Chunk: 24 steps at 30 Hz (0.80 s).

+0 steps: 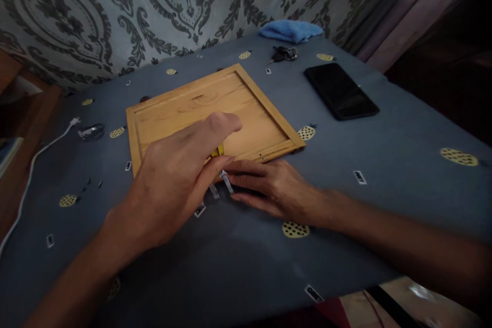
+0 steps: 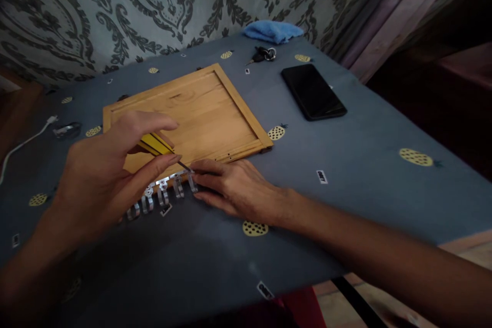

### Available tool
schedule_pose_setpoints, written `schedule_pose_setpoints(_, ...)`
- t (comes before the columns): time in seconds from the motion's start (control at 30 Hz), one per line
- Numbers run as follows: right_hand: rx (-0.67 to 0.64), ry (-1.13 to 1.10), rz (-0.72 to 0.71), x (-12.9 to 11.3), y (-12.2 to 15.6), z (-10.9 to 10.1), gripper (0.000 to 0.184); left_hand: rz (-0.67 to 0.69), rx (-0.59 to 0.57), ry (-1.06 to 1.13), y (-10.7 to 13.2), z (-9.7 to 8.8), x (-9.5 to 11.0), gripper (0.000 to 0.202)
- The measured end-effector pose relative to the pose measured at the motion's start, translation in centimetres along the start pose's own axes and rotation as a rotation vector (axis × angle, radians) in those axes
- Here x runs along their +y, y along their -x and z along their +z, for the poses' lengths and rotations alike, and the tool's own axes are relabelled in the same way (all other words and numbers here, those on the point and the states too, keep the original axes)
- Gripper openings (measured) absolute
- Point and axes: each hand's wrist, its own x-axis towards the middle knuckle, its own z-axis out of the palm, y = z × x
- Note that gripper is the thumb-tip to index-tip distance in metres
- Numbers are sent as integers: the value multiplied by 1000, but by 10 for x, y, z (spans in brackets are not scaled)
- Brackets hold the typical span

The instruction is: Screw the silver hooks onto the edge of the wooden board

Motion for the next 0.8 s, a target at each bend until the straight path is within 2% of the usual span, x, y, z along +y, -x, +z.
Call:
schedule_pose_setpoints(0.2, -1, -32, 6, 1, 0, 1, 28, 18, -8, 25, -1, -1, -2, 30)
schedule_pose_setpoints(0.57, -16, -34, 18, 2, 2, 2, 28, 45, -91, 42, -3, -3, -10, 34)
schedule_pose_setpoints(0.8, -12, -23, 15, 1, 1, 0, 26, 122, -142, 63, -4, -6, -11, 38)
